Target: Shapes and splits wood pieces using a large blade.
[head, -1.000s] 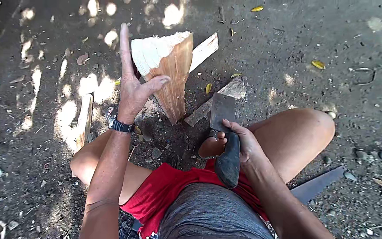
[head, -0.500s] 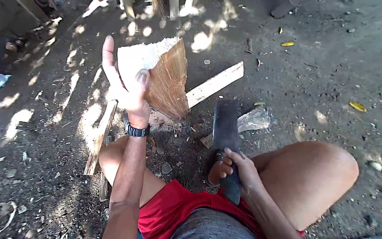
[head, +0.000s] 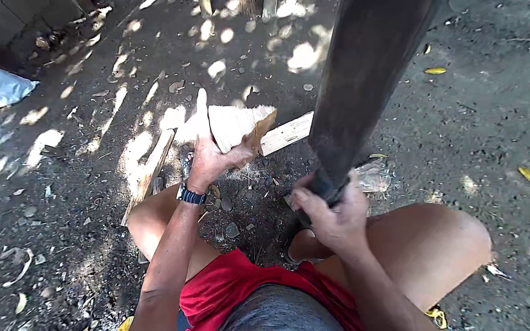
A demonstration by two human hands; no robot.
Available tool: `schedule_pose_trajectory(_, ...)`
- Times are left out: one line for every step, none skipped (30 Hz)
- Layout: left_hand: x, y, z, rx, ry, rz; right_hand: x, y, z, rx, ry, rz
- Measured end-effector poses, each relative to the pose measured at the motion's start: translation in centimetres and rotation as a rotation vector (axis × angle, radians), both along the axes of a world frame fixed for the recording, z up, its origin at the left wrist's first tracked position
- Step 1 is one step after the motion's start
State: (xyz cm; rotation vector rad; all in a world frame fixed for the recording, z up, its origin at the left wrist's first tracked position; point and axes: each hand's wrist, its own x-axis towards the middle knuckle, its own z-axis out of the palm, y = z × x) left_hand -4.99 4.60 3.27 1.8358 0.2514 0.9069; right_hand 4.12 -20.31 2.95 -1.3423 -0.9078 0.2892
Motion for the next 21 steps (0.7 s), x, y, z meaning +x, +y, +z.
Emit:
schedule_pose_trajectory(-1.0, -0.6, 0.3, 0.058, 0.114, 0.039, -0.2, 0.2, -1.1, -0.01, -0.038, -0.042)
schedule_pose_trajectory(-1.6, -1.0, 0.4, 0.092, 0.199, 0.048, -0.3, 0.3, -2.1, -0.013, -0.057, -0.059)
schedule_pose_trajectory(-2.0, -1.1, 0.3, 0.109, 0.246, 0.056, -0.4, 0.2, -2.6, -0.017, -0.065, -0.055)
schedule_pose_trajectory(-2.4, -1.4, 0.0, 0.116, 0.261, 0.06, -0.7, 0.0, -2.7, -0.029, -0.056, -0.04)
schedule_pose_trajectory(-3.0, -1.8, -0.4, 0.11, 0.264, 0.056, -1.1, -0.2, -2.6, -0.041, -0.03, -0.032)
schedule_pose_trajectory(-3.2, -1.9, -0.5, 0.115, 0.264, 0.052, -1.2, -0.1, -2.3, -0.05, -0.017, -0.042)
schedule_pose_trajectory(-3.1, -1.8, -0.4, 0.126, 0.262, 0.05, -1.1, 0.2, -1.7, -0.046, -0.02, -0.058)
schedule_pose_trajectory(-3.0, -1.8, -0.3, 0.134, 0.269, 0.059, -1.1, 0.5, -1.2, -0.047, -0.033, -0.074)
schedule_pose_trajectory(-2.9, -1.8, -0.2, 0.131, 0.272, 0.072, -1.1, 0.6, -0.7, -0.054, -0.044, -0.085)
schedule_pose_trajectory(-2.8, -1.9, -0.1, 0.123, 0.273, 0.078, -1.1, 0.8, -0.3, -0.072, -0.046, -0.085)
schedule_pose_trajectory(-2.8, -2.0, 0.0, 0.115, 0.272, 0.078, -1.0, 0.9, -0.1, -0.096, -0.044, -0.083)
schedule_pose_trajectory(-2.6, -2.1, 0.0, 0.108, 0.265, 0.075, -0.7, 1.1, 0.0, -0.133, -0.041, -0.08)
schedule_pose_trajectory(-2.6, -2.1, 0.0, 0.104, 0.255, 0.068, -0.4, 1.2, -0.2, -0.186, -0.034, -0.076)
schedule_pose_trajectory(-2.6, -2.1, -0.1, 0.11, 0.24, 0.055, -0.1, 1.3, -0.5, -0.237, -0.013, -0.065)
schedule_pose_trajectory(-2.6, -2.2, 0.0, 0.121, 0.226, 0.038, 0.2, 1.4, -0.8, -0.275, 0.025, -0.046)
schedule_pose_trajectory(-2.7, -2.1, -0.1, 0.124, 0.217, 0.024, 0.5, 1.4, -1.1, -0.29, 0.064, -0.023)
schedule_pose_trajectory(-2.8, -2.0, -0.2, 0.118, 0.216, 0.009, 0.6, 1.4, -1.1, -0.291, 0.098, -0.004)
schedule_pose_trajectory(-3.0, -2.0, -0.3, 0.096, 0.211, -0.008, 0.6, 1.2, -1.0, -0.29, 0.124, 0.015)
schedule_pose_trajectory(-3.1, -2.1, -0.5, 0.065, 0.2, -0.025, 0.7, 1.1, -0.8, -0.287, 0.145, 0.03)
schedule_pose_trajectory(-3.0, -2.1, -0.6, 0.05, 0.194, -0.023, 0.9, 1.1, -0.5, -0.285, 0.163, 0.042)
schedule_pose_trajectory(-2.7, -2.2, -0.5, 0.061, 0.209, 0.012, 1.1, 1.1, -0.4, -0.293, 0.167, 0.039)
